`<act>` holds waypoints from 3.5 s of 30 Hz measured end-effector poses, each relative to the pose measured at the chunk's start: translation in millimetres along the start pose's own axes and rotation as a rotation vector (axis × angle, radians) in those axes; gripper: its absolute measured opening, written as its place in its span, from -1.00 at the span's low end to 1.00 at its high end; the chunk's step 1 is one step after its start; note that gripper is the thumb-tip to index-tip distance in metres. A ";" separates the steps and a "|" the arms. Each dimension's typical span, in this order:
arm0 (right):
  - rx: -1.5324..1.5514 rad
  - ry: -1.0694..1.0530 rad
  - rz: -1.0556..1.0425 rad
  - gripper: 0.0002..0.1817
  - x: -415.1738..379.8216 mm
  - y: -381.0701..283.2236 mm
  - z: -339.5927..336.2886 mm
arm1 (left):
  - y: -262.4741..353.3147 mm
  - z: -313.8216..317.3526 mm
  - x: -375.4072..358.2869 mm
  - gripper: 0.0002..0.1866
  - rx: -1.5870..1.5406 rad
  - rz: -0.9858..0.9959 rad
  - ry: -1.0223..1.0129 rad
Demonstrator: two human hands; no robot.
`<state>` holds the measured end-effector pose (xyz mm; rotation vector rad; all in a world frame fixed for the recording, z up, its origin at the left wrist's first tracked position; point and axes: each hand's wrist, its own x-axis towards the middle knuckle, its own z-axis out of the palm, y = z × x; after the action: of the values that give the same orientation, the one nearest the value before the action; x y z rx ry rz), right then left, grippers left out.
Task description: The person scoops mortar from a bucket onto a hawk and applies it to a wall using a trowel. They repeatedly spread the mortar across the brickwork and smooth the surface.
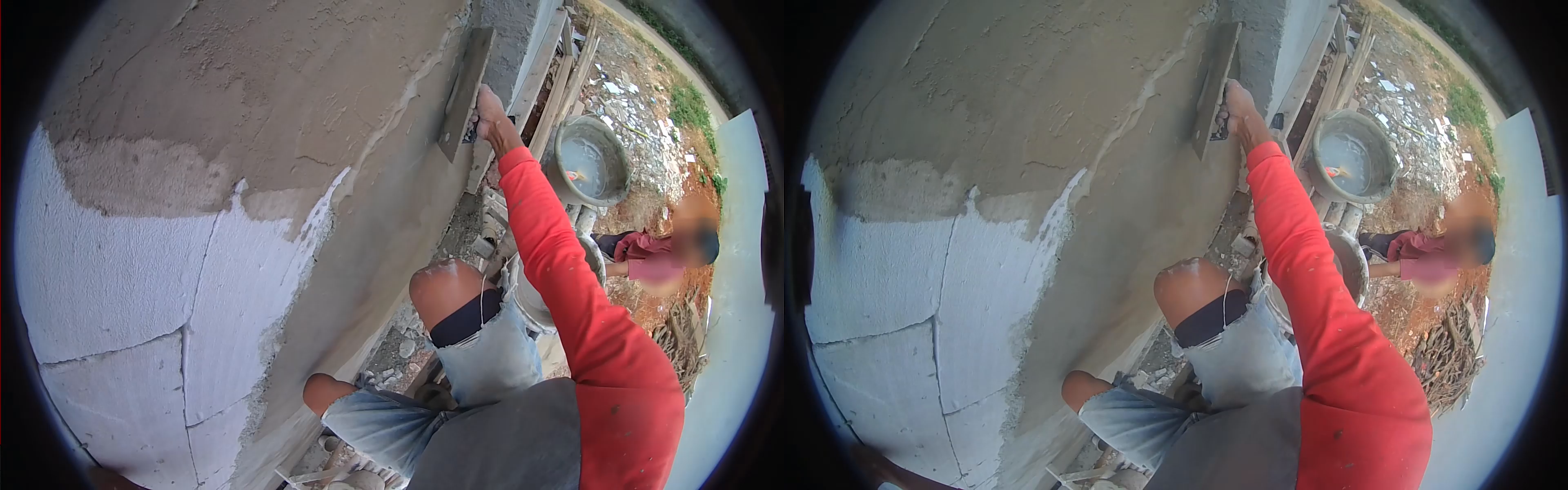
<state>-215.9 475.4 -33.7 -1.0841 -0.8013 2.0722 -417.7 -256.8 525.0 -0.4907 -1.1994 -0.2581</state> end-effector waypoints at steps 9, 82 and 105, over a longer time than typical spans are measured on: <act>-0.153 -0.155 -0.090 -0.70 -45.7 25.9 19.9 | 20.5 10.5 1.0 -0.70 -0.129 0.184 0.071; -0.898 -0.319 -1.933 -0.68 -277.2 -54.8 167.8 | 4.7 -20.5 -36.2 -0.84 -0.201 -0.259 -0.176; -0.746 0.047 -1.960 -0.71 -234.2 -141.2 236.5 | -24.5 -11.5 -29.5 -0.79 -0.152 -0.158 -0.111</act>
<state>-277.6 328.2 290.7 -0.1690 -1.6274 0.0588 -429.4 -285.7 499.8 -0.5488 -1.3348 -0.4651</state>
